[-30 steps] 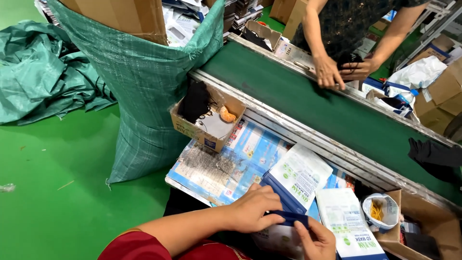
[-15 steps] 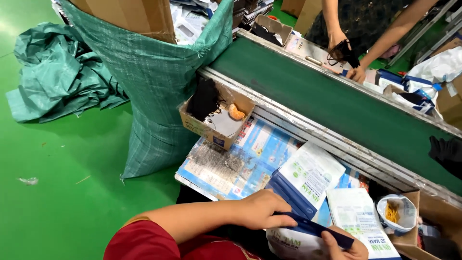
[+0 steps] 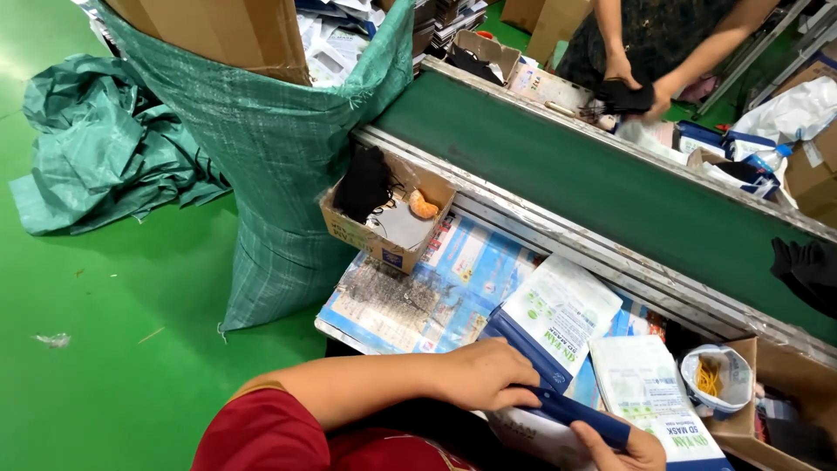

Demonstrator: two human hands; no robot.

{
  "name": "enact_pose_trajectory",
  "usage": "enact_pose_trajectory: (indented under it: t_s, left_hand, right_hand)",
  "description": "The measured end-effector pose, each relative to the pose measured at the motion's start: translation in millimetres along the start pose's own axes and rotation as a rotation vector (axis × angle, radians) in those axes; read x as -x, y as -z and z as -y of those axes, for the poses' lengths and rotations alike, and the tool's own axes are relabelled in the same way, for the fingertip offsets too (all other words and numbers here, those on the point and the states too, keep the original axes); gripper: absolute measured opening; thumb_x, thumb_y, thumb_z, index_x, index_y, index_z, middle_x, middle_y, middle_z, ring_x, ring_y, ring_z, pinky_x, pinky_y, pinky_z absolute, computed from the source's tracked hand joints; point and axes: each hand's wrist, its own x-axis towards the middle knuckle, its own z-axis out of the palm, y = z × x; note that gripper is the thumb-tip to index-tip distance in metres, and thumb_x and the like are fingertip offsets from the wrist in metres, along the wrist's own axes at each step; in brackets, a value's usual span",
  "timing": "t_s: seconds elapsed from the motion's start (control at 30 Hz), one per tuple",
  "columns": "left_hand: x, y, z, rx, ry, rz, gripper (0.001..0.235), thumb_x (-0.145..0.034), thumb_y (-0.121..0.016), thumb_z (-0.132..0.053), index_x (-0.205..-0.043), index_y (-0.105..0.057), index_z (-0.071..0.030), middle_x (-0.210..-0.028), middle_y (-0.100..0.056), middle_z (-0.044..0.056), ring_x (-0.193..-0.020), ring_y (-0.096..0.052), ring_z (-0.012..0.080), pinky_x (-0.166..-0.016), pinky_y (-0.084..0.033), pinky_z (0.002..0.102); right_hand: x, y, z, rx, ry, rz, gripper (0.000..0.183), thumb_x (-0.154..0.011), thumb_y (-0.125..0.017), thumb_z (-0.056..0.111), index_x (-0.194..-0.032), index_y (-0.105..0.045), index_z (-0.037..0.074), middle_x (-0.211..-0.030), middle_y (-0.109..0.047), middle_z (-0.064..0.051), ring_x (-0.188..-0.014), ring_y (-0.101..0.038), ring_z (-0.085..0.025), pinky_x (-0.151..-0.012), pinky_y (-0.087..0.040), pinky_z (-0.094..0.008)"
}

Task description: Manually packaging face masks into individual bags and boxes in a manufacturing facility.

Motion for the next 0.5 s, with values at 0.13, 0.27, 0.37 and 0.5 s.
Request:
enact_pose_trajectory:
  t_s: [0.13,0.27,0.37,0.5]
  left_hand:
    - [0.1,-5.4,-4.5,-0.094,0.132,0.179,0.034,-0.104,-0.062,-0.039,-0.094,-0.065,-0.007,-0.088,-0.068,0.012,-0.088,-0.067,0.0380,-0.077,-0.052,0.048]
    - [-15.4,13.8,9.4,-0.099,0.263,0.269,0.032,-0.103,-0.062,-0.040,-0.097,-0.069,-0.009,-0.082,-0.068,0.016,-0.085,-0.068,0.0379,-0.077,-0.053,0.048]
    - [-20.6,50.0,126.3,0.280,0.296,0.081,0.028,-0.098,-0.055,-0.034,-0.107,-0.075,-0.015,-0.100,-0.076,0.011,-0.094,-0.073,0.0241,-0.085,-0.057,0.039]
    - [-18.1,170.8,169.7,-0.248,0.254,-0.706,0.021,-0.104,-0.051,-0.025,-0.111,-0.063,-0.010,-0.091,-0.061,0.005,-0.083,-0.057,0.0202,-0.074,-0.047,0.038]
  right_hand:
    - [-4.4,8.0,-26.9,0.009,-0.090,0.060,0.025,-0.076,-0.082,0.000,-0.101,-0.082,-0.002,-0.074,-0.080,-0.016,-0.070,-0.074,-0.022,-0.073,-0.057,-0.033]
    - [-10.6,40.8,-54.3,-0.023,0.130,-0.141,0.019,-0.090,-0.076,0.003,-0.106,-0.076,-0.008,-0.083,-0.072,-0.021,-0.080,-0.064,-0.020,-0.076,-0.047,-0.032]
    - [-19.0,64.9,-16.7,-0.389,-0.048,-0.272,0.023,-0.115,-0.058,0.021,-0.117,-0.066,0.000,-0.089,-0.071,-0.014,-0.083,-0.074,-0.016,-0.057,-0.055,-0.027]
    - [-4.7,54.0,-19.6,-0.372,0.004,-0.241,0.020,-0.114,-0.059,0.010,-0.111,-0.064,-0.008,-0.095,-0.072,-0.020,-0.070,-0.057,-0.018,-0.068,-0.048,-0.033]
